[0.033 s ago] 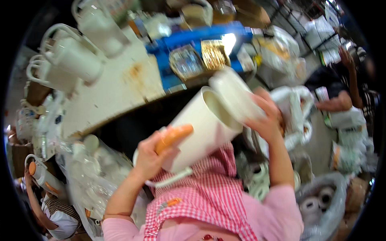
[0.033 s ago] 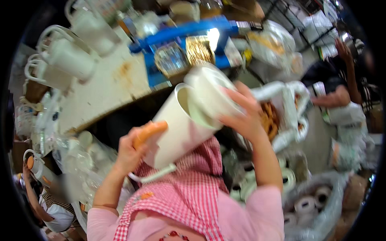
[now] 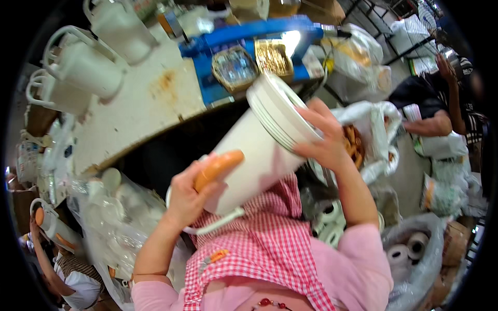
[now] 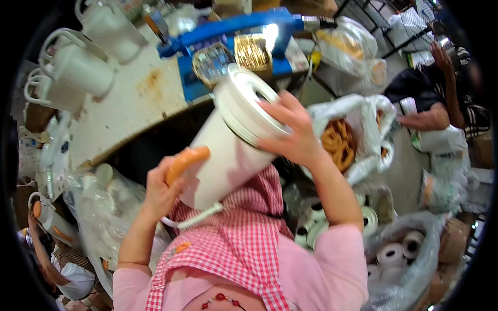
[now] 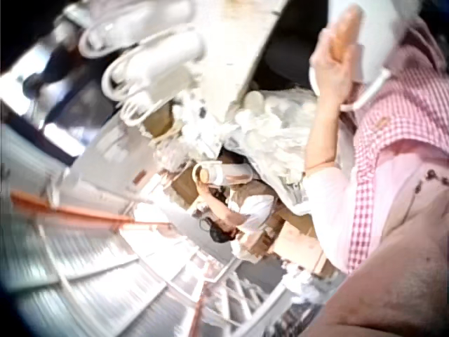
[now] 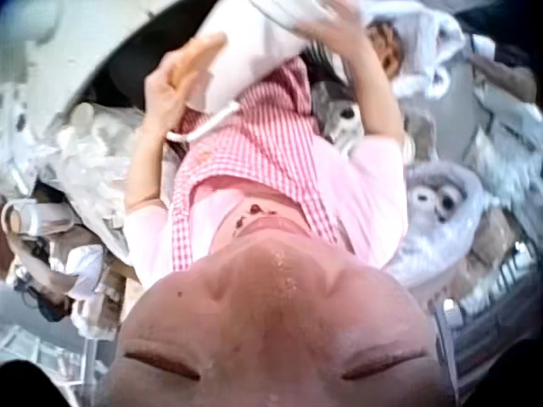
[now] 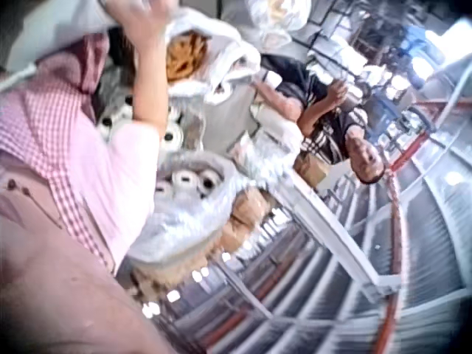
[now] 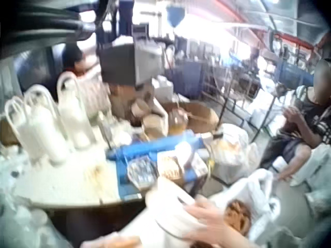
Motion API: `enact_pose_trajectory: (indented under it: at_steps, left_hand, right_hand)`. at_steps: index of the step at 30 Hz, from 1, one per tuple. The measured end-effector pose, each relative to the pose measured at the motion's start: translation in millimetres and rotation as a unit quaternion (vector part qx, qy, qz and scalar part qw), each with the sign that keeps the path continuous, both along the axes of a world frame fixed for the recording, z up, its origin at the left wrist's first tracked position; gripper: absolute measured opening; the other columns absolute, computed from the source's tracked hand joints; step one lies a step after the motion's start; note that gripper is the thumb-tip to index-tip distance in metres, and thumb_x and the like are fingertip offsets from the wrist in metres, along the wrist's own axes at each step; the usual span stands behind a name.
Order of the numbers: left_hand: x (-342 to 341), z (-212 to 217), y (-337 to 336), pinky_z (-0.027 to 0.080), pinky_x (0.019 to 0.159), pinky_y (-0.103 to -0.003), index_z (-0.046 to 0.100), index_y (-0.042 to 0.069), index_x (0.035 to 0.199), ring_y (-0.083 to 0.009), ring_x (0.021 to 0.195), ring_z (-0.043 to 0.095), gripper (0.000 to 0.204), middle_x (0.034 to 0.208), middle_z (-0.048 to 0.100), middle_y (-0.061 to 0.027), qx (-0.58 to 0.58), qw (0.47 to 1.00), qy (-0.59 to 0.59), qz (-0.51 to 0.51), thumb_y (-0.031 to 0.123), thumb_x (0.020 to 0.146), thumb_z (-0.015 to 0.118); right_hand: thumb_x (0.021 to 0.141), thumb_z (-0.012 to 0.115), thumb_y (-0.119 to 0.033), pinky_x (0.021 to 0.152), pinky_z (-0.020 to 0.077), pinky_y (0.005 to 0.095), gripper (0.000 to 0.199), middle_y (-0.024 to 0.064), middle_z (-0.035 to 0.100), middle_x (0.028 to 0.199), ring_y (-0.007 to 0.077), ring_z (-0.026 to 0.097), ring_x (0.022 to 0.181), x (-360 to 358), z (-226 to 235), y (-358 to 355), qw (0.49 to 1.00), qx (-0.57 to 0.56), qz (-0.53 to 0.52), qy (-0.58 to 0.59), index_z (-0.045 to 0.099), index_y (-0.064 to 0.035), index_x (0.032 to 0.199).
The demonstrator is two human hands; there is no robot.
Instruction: The person assembles thermal flasks by attaching brown handles and blue plastic components using a mechanical press and small screws. They retrieve parts from bags, fit handles into the white flask bodies, and use the press to secure components one at a time, eventually placing finished units on the table.
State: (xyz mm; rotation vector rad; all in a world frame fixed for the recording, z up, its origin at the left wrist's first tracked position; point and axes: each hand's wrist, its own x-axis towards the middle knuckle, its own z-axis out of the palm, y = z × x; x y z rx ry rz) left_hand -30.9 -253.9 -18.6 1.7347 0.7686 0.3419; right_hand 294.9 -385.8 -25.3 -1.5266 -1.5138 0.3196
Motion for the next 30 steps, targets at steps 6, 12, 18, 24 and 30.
enact_pose_trajectory:
  at_steps: [6, 12, 18, 24, 30]
  left_hand:
    - [-15, -1, 4, 0.050, 0.098, -0.033, 0.064, 0.000, 0.124, -0.0274, 0.110, 0.070, 0.043, 0.119, 0.071, -0.0181, 0.004, 0.999, -0.035, 0.022, 0.011, 0.084, 0.076]
    - [-17, -13, -4, 0.054, 0.087, -0.034, 0.061, 0.000, 0.130, -0.0318, 0.095, 0.073, 0.053, 0.114, 0.071, -0.0212, 0.098, 0.994, -0.036, -0.019, 0.012, 0.082, 0.078]
    - [-12, -10, -3, 0.056, 0.079, -0.037, 0.057, 0.001, 0.135, -0.0368, 0.087, 0.071, 0.059, 0.109, 0.070, -0.0226, 0.109, 0.994, 0.026, -0.001, 0.017, 0.082, 0.078]
    - [-4, -12, -22, 0.058, 0.076, -0.043, 0.058, 0.007, 0.129, -0.0378, 0.091, 0.071, 0.051, 0.133, 0.061, -0.0231, 0.155, 0.985, 0.076, -0.006, 0.024, 0.085, 0.076]
    - [-25, -17, -17, 0.055, 0.096, -0.039, 0.060, 0.016, 0.136, -0.0357, 0.108, 0.069, 0.061, 0.119, 0.069, -0.0166, 0.090, 0.995, 0.045, 0.002, 0.010, 0.079, 0.081]
  right_hand:
    - [0.066, 0.090, -0.028, 0.072, 0.0440, 0.0327, 0.069, 0.0078, 0.054, 0.091, 0.0215, 0.054, 0.082, 9, 11, -10, 0.998, -0.014, 0.067, 0.006, 0.068, -0.0027, 0.127]
    - [0.067, 0.089, -0.032, 0.071, 0.0441, 0.0325, 0.069, 0.0078, 0.053, 0.089, 0.0213, 0.053, 0.080, -6, 14, 2, 0.997, -0.056, 0.055, -0.018, 0.069, -0.0031, 0.126]
    - [0.081, 0.080, -0.032, 0.067, 0.0425, 0.0335, 0.052, 0.0083, 0.052, 0.085, 0.0215, 0.052, 0.077, -17, 0, 15, 0.997, -0.053, 0.058, 0.010, 0.069, -0.0018, 0.122]
    - [0.088, 0.073, -0.031, 0.079, 0.0439, 0.0326, 0.045, 0.0072, 0.052, 0.084, 0.0197, 0.053, 0.082, -34, 10, 47, 0.983, -0.178, -0.017, 0.035, 0.068, 0.0003, 0.119]
    - [0.103, 0.018, -0.067, 0.113, 0.0349, 0.0362, 0.083, 0.0097, 0.054, 0.141, 0.0218, 0.052, 0.128, 39, -48, 69, 0.894, -0.193, -0.082, 0.396, 0.044, -0.0016, 0.148]
